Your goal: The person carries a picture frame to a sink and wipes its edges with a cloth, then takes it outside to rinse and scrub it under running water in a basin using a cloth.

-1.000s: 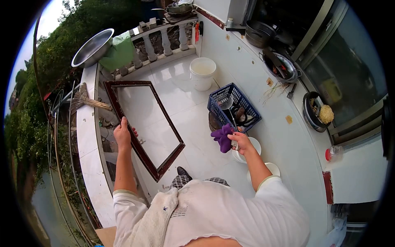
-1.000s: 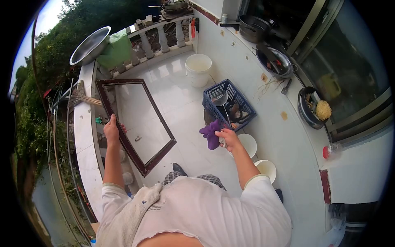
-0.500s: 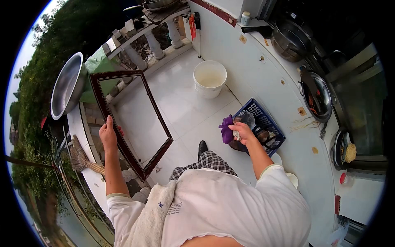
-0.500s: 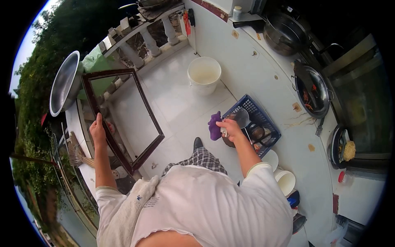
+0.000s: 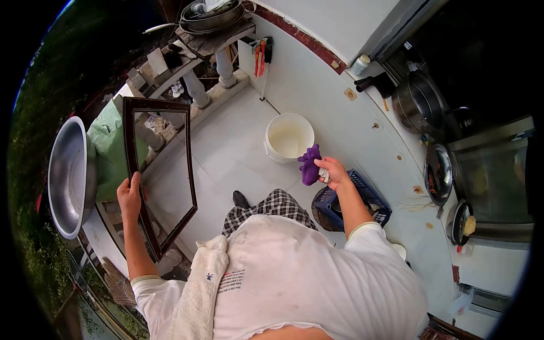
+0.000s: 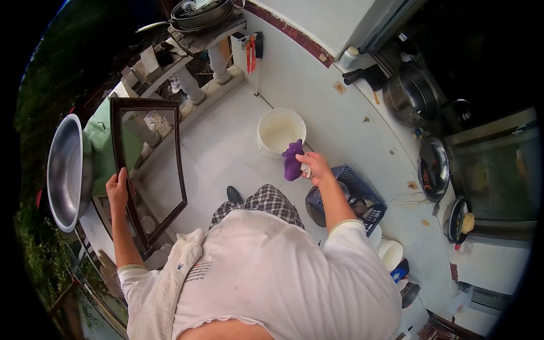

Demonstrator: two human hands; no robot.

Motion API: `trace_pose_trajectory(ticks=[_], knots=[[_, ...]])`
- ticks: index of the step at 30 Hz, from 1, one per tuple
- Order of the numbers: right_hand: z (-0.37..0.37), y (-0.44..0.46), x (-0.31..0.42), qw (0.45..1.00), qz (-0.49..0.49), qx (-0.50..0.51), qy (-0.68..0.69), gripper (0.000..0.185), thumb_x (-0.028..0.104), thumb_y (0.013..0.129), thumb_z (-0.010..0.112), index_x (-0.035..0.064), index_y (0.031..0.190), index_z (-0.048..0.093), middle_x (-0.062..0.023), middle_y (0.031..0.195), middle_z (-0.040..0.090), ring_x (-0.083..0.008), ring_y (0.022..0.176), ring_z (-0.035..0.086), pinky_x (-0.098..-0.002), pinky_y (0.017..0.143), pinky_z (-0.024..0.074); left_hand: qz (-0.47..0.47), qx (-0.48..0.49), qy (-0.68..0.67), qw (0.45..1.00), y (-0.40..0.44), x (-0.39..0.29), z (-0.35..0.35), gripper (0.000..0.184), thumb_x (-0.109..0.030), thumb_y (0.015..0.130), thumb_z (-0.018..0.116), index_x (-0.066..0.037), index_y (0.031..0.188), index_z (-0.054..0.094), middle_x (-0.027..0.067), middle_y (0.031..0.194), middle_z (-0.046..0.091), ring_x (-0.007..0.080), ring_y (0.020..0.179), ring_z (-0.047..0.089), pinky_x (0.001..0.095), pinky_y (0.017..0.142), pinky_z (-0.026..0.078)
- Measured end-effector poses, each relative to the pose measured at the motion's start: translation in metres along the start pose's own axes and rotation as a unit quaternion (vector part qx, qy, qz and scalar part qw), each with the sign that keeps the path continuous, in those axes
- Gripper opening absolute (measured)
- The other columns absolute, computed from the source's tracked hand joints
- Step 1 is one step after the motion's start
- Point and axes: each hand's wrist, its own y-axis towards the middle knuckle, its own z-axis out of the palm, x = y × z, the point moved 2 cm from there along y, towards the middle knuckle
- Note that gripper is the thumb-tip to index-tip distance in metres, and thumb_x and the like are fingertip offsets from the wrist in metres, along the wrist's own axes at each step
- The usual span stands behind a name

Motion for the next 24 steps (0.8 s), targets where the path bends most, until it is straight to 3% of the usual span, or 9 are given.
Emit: trace_pose_trajectory(ticks=[6, 11, 13, 16, 24], knots=[[0.006, 0.003, 0.005, 0.997, -0.003, -0.072, 0.035, 0.016, 0.018, 0.082, 0.068, 0.0101, 0.089, 0.056, 0.0001, 0.073, 0.059, -0.0104, 0.056, 0.056, -0.0239, 0.041, 0.0374, -0.01, 0.05, 0.088, 0.995, 0.105, 0.033, -0.005, 0.038, -0.034, 0.092, 0.06, -0.006, 0.067, 0.053, -0.0019, 0.052, 0.049, 0.0077, 0.042, 0.044, 0.0251, 0.039, 0.033], [-0.008, 0.019, -0.003, 0.99, -0.011, -0.127, 0.066, 0.018, 0.019, 0.079, 0.071, 0.0117, 0.085, 0.056, 0.0007, 0.072, 0.057, -0.0109, 0.055, 0.053, -0.0257, 0.041, 0.0364, -0.049, 0.107, 0.072, 0.99, 0.14, 0.025, 0.016, 0.039, -0.034, 0.091, 0.061, -0.005, 0.067, 0.053, -0.0026, 0.054, 0.048, 0.0065, 0.045, 0.043, 0.0251, 0.041, 0.033], [0.0, 0.024, 0.002, 0.99, -0.015, -0.122, 0.076, 0.017, 0.019, 0.082, 0.07, 0.0113, 0.088, 0.056, 0.0015, 0.072, 0.057, -0.0102, 0.055, 0.053, -0.0245, 0.041, 0.037, -0.013, 0.117, 0.105, 0.987, 0.163, 0.049, 0.013, 0.039, -0.034, 0.091, 0.061, -0.005, 0.067, 0.052, -0.0029, 0.055, 0.048, 0.0056, 0.047, 0.043, 0.0244, 0.043, 0.032], [0.015, 0.033, 0.016, 0.99, -0.023, -0.112, 0.083, 0.015, 0.019, 0.083, 0.069, 0.0118, 0.087, 0.056, 0.0022, 0.07, 0.056, -0.0099, 0.055, 0.053, -0.0239, 0.041, 0.0378, -0.033, 0.128, 0.104, 0.986, 0.173, 0.042, 0.016, 0.039, -0.034, 0.091, 0.061, -0.005, 0.067, 0.052, -0.0031, 0.055, 0.048, 0.0059, 0.046, 0.044, 0.0253, 0.042, 0.034], [0.071, 0.07, 0.057, 0.997, 0.014, -0.075, 0.014, 0.016, 0.015, 0.079, 0.072, 0.0095, 0.08, 0.057, -0.0008, 0.07, 0.057, -0.011, 0.056, 0.054, -0.0248, 0.041, 0.0369, -0.159, 0.162, 0.041, 0.973, 0.18, 0.042, 0.046, 0.035, -0.034, 0.091, 0.06, -0.002, 0.08, 0.051, 0.0064, 0.06, 0.055, 0.0151, 0.046, 0.054, 0.0289, 0.042, 0.045]])
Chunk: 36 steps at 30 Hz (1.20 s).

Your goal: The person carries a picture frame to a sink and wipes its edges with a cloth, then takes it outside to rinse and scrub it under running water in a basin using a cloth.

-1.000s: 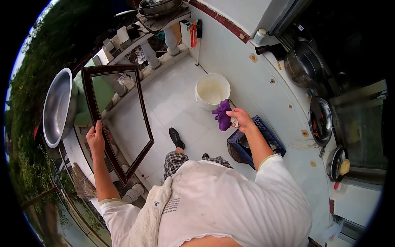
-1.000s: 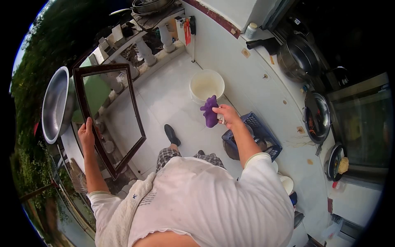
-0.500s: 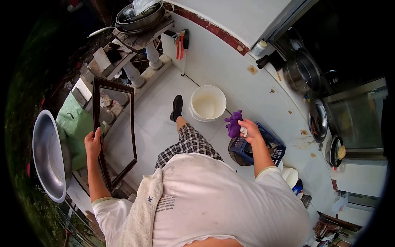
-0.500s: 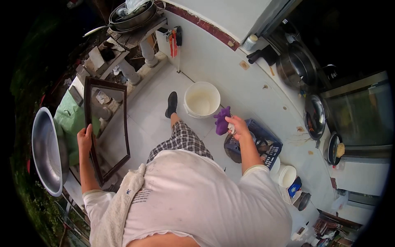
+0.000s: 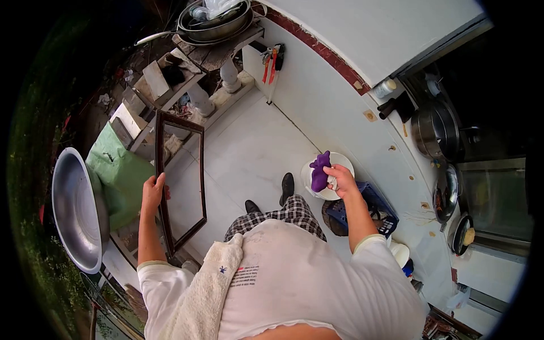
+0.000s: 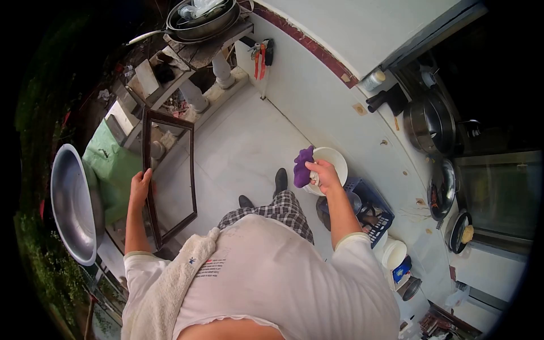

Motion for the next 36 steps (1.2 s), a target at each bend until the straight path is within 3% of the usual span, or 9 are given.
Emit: trace_pose_trajectory(ticks=[5, 11, 16, 20, 25, 28, 31, 34, 36], knots=[[0.074, 0.041, 0.01, 0.983, 0.021, 0.135, -0.122, 0.013, 0.012, 0.079, 0.071, 0.0059, 0.08, 0.06, -0.0016, 0.068, 0.058, -0.009, 0.052, 0.052, -0.0235, 0.04, 0.036, -0.067, -0.022, -0.083, 0.994, 0.022, 0.016, 0.042, 0.037, -0.039, 0.091, 0.058, -0.004, 0.082, 0.052, 0.0032, 0.063, 0.052, 0.0117, 0.047, 0.048, 0.0277, 0.042, 0.04], [0.211, 0.048, 0.009, 0.895, 0.011, 0.347, -0.279, 0.014, 0.014, 0.077, 0.073, 0.0052, 0.081, 0.063, 0.0015, 0.064, 0.056, -0.0062, 0.049, 0.048, -0.0229, 0.04, 0.0343, -0.102, -0.012, -0.129, 0.986, -0.014, -0.005, 0.076, 0.043, -0.045, 0.083, 0.066, -0.004, 0.076, 0.055, 0.001, 0.059, 0.048, 0.0107, 0.046, 0.044, 0.0265, 0.043, 0.035], [0.336, -0.001, -0.005, 0.793, -0.029, 0.473, -0.382, 0.019, 0.019, 0.076, 0.074, 0.0058, 0.083, 0.063, 0.0011, 0.065, 0.056, -0.0068, 0.049, 0.046, -0.0241, 0.04, 0.0331, -0.109, -0.059, -0.171, 0.978, -0.074, -0.014, 0.06, 0.044, -0.045, 0.083, 0.066, -0.002, 0.081, 0.058, 0.0063, 0.068, 0.059, 0.0113, 0.054, 0.052, 0.0258, 0.046, 0.039], [0.392, -0.066, -0.046, 0.699, -0.073, 0.589, -0.399, 0.023, 0.016, 0.075, 0.071, 0.0035, 0.094, 0.067, 0.0006, 0.065, 0.057, -0.0071, 0.05, 0.048, -0.0239, 0.041, 0.0357, -0.089, -0.101, -0.218, 0.967, -0.135, -0.001, 0.037, 0.037, -0.034, 0.081, 0.07, 0.0, 0.092, 0.064, 0.0065, 0.08, 0.065, 0.0112, 0.069, 0.06, 0.025, 0.061, 0.047], [0.418, -0.106, -0.11, 0.577, 0.055, 0.674, -0.458, 0.026, 0.019, 0.077, 0.073, 0.003, 0.097, 0.067, 0.0002, 0.064, 0.055, -0.0087, 0.051, 0.048, -0.024, 0.044, 0.0367, -0.079, -0.16, -0.292, 0.94, -0.212, 0.059, 0.008, 0.03, -0.022, 0.078, 0.071, 0.0, 0.098, 0.066, 0.0054, 0.085, 0.066, 0.0121, 0.075, 0.061, 0.0263, 0.069, 0.049], [0.435, -0.112, -0.135, 0.613, 0.073, 0.648, -0.445, 0.026, 0.021, 0.08, 0.071, 0.0035, 0.097, 0.066, -0.0026, 0.071, 0.059, -0.0107, 0.054, 0.051, -0.0251, 0.044, 0.0375, -0.085, -0.189, -0.336, 0.919, -0.25, 0.102, 0.002, 0.025, -0.013, 0.076, 0.07, -0.001, 0.097, 0.065, 0.004, 0.086, 0.065, 0.0122, 0.076, 0.061, 0.0281, 0.071, 0.049], [0.486, -0.089, -0.152, 0.697, 0.122, 0.58, -0.404, 0.024, 0.021, 0.083, 0.069, 0.0043, 0.1, 0.065, -0.0036, 0.077, 0.06, -0.0113, 0.06, 0.053, -0.0268, 0.047, 0.0396, -0.11, -0.224, -0.376, 0.892, -0.277, 0.148, 0.007, 0.022, -0.008, 0.075, 0.069, -0.001, 0.095, 0.065, 0.0046, 0.086, 0.066, 0.0127, 0.076, 0.061, 0.0288, 0.072, 0.049], [0.56, -0.071, -0.155, 0.716, 0.127, 0.57, -0.384, 0.021, 0.025, 0.087, 0.066, 0.006, 0.095, 0.064, -0.0019, 0.078, 0.06, -0.0116, 0.066, 0.054, -0.0282, 0.051, 0.0411, -0.137, -0.254, -0.376, 0.881, -0.299, 0.19, 0.013, 0.023, -0.005, 0.075, 0.069, 0.002, 0.097, 0.064, 0.007, 0.088, 0.068, 0.0145, 0.078, 0.064, 0.0284, 0.075, 0.051], [0.62, -0.069, -0.152, 0.727, 0.107, 0.553, -0.393, 0.025, 0.033, 0.088, 0.064, 0.008, 0.089, 0.063, -0.0008, 0.078, 0.059, -0.0123, 0.066, 0.054, -0.0283, 0.052, 0.0414, -0.174, -0.294, -0.358, 0.869, -0.315, 0.189, 0.006, 0.026, -0.008, 0.072, 0.072, 0.003, 0.094, 0.064, 0.0067, 0.085, 0.066, 0.0138, 0.073, 0.062, 0.029, 0.069, 0.05]])
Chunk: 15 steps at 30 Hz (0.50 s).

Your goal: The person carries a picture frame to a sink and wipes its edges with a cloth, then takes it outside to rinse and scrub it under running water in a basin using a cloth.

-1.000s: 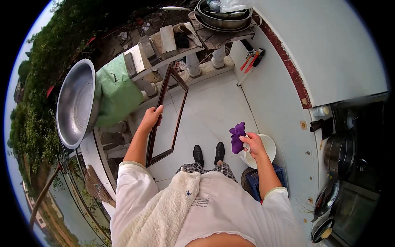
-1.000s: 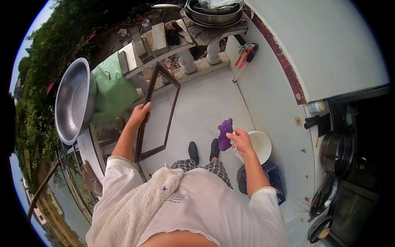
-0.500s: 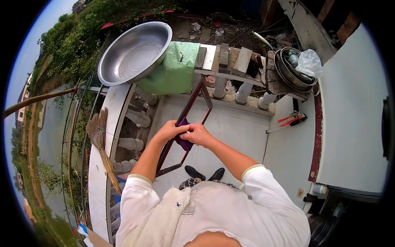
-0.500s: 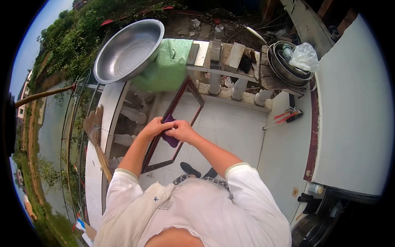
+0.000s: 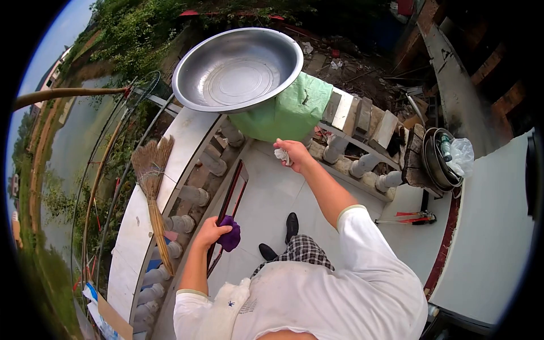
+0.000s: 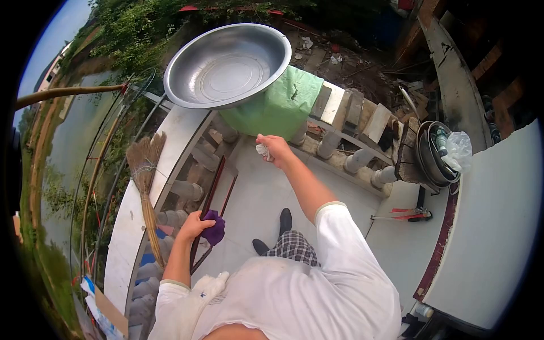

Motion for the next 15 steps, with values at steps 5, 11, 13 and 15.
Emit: trace_pose_trajectory(ticks=[5, 11, 13, 15], knots=[[-0.003, 0.136, 0.079, 0.999, 0.009, -0.049, -0.012, 0.044, 0.052, 0.083, 0.065, 0.0081, 0.088, 0.06, -0.002, 0.073, 0.057, -0.0145, 0.059, 0.051, -0.0305, 0.048, 0.0416, -0.04, -0.081, -0.007, 0.996, -0.012, -0.01, -0.027, 0.028, -0.007, 0.07, 0.072, 0.003, 0.094, 0.062, 0.0067, 0.082, 0.065, 0.0133, 0.071, 0.062, 0.0291, 0.066, 0.051], [-0.007, 0.228, 0.112, 0.998, 0.01, -0.061, 0.032, 0.034, 0.04, 0.084, 0.068, 0.0087, 0.093, 0.061, -0.0033, 0.073, 0.061, -0.0153, 0.055, 0.054, -0.0284, 0.041, 0.039, -0.07, -0.13, -0.057, 0.987, -0.02, -0.033, -0.037, 0.03, -0.005, 0.072, 0.07, 0.004, 0.099, 0.063, 0.008, 0.086, 0.067, 0.0148, 0.074, 0.063, 0.0297, 0.069, 0.052], [-0.013, 0.244, 0.113, 0.999, 0.001, -0.033, 0.027, 0.024, 0.027, 0.084, 0.069, 0.0072, 0.094, 0.061, -0.0046, 0.076, 0.065, -0.0166, 0.053, 0.058, -0.0296, 0.038, 0.0387, -0.072, -0.149, -0.082, 0.983, -0.019, -0.037, -0.034, 0.028, -0.003, 0.073, 0.069, 0.004, 0.099, 0.063, 0.0079, 0.086, 0.067, 0.0151, 0.074, 0.064, 0.03, 0.07, 0.052], [-0.015, 0.245, 0.113, 0.999, -0.014, 0.0, 0.031, 0.024, 0.025, 0.082, 0.07, 0.0069, 0.095, 0.061, -0.0053, 0.077, 0.064, -0.0169, 0.055, 0.058, -0.0308, 0.041, 0.0401, -0.078, -0.172, -0.086, 0.978, -0.024, -0.029, -0.039, 0.027, -0.002, 0.074, 0.068, 0.005, 0.099, 0.063, 0.0076, 0.085, 0.067, 0.0152, 0.074, 0.064, 0.0301, 0.07, 0.052]])
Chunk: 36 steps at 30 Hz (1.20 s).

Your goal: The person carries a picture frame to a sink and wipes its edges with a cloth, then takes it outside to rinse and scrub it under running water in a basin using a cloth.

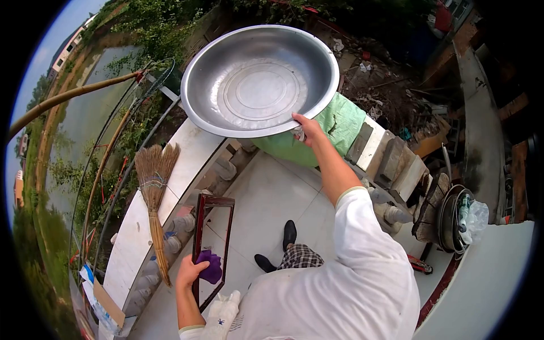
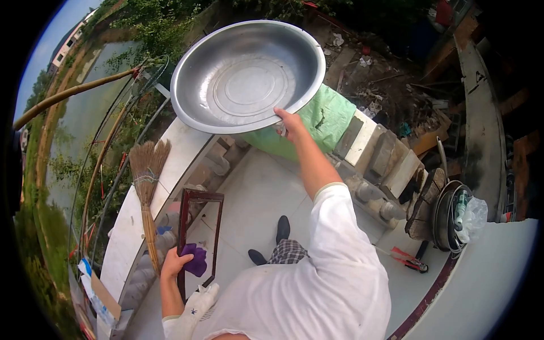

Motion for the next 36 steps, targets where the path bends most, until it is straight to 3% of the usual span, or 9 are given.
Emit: trace_pose_trajectory(ticks=[8, 15, 18, 25, 29, 36], knots=[[0.1, -0.067, 0.085, 0.99, -0.132, 0.042, 0.028, 0.021, 0.015, 0.08, 0.068, -0.0032, 0.089, 0.06, -0.0101, 0.078, 0.063, -0.0203, 0.058, 0.061, -0.0346, 0.045, 0.0464, 0.029, -0.029, -0.095, 0.995, -0.007, -0.001, -0.019, 0.026, -0.004, 0.073, 0.071, 0.003, 0.098, 0.064, 0.0058, 0.083, 0.066, 0.0139, 0.073, 0.064, 0.028, 0.07, 0.052], [0.14, -0.213, 0.134, 0.993, -0.114, 0.018, -0.03, 0.015, 0.015, 0.081, 0.065, 0.0025, 0.087, 0.061, -0.006, 0.076, 0.061, -0.0202, 0.059, 0.059, -0.036, 0.048, 0.0418, 0.111, -0.029, -0.088, 0.989, 0.0, 0.012, -0.059, 0.022, -0.003, 0.075, 0.068, 0.004, 0.095, 0.064, 0.0064, 0.084, 0.066, 0.0142, 0.072, 0.063, 0.0281, 0.067, 0.052], [0.141, -0.324, 0.129, 0.99, -0.114, -0.054, -0.066, 0.011, 0.016, 0.081, 0.064, 0.006, 0.086, 0.063, -0.0032, 0.076, 0.061, -0.019, 0.059, 0.059, -0.0351, 0.048, 0.0398, 0.124, -0.037, -0.056, 0.99, 0.007, 0.02, -0.073, 0.018, -0.003, 0.074, 0.067, 0.001, 0.091, 0.063, 0.0041, 0.08, 0.064, 0.0134, 0.068, 0.061, 0.0281, 0.065, 0.05], [0.074, -0.527, 0.017, 0.976, -0.097, -0.187, -0.056, 0.012, 0.016, 0.08, 0.064, 0.0042, 0.083, 0.062, -0.0046, 0.07, 0.06, -0.0152, 0.053, 0.058, -0.03, 0.038, 0.0388, 0.113, 0.039, -0.024, 0.993, 0.041, 0.099, -0.117, 0.021, -0.003, 0.071, 0.069, 0.0, 0.091, 0.064, 0.0047, 0.078, 0.065, 0.0151, 0.067, 0.062, 0.0288, 0.063, 0.05], [0.025, -0.562, -0.054, 0.967, -0.047, -0.248, -0.02, 0.011, 0.014, 0.081, 0.063, 0.0041, 0.082, 0.059, -0.0035, 0.064, 0.057, -0.0156, 0.045, 0.057, -0.0281, 0.031, 0.0375, 0.057, 0.098, 0.003, 0.994, 0.052, 0.127, -0.121, 0.022, -0.005, 0.072, 0.067, 0.0, 0.093, 0.063, 0.0048, 0.08, 0.064, 0.0154, 0.067, 0.062, 0.0299, 0.064, 0.052], [-0.129, -0.519, -0.215, 0.94, 0.09, -0.329, 0.014, 0.01, 0.014, 0.082, 0.063, 0.0041, 0.083, 0.059, -0.0061, 0.069, 0.059, -0.0177, 0.053, 0.059, -0.0311, 0.037, 0.0366, -0.004, 0.149, 0.107, 0.983, 0.059, 0.16, -0.068, 0.015, -0.005, 0.075, 0.064, -0.001, 0.089, 0.061, 0.0046, 0.081, 0.064, 0.014, 0.067, 0.062, 0.0279, 0.063, 0.051]])
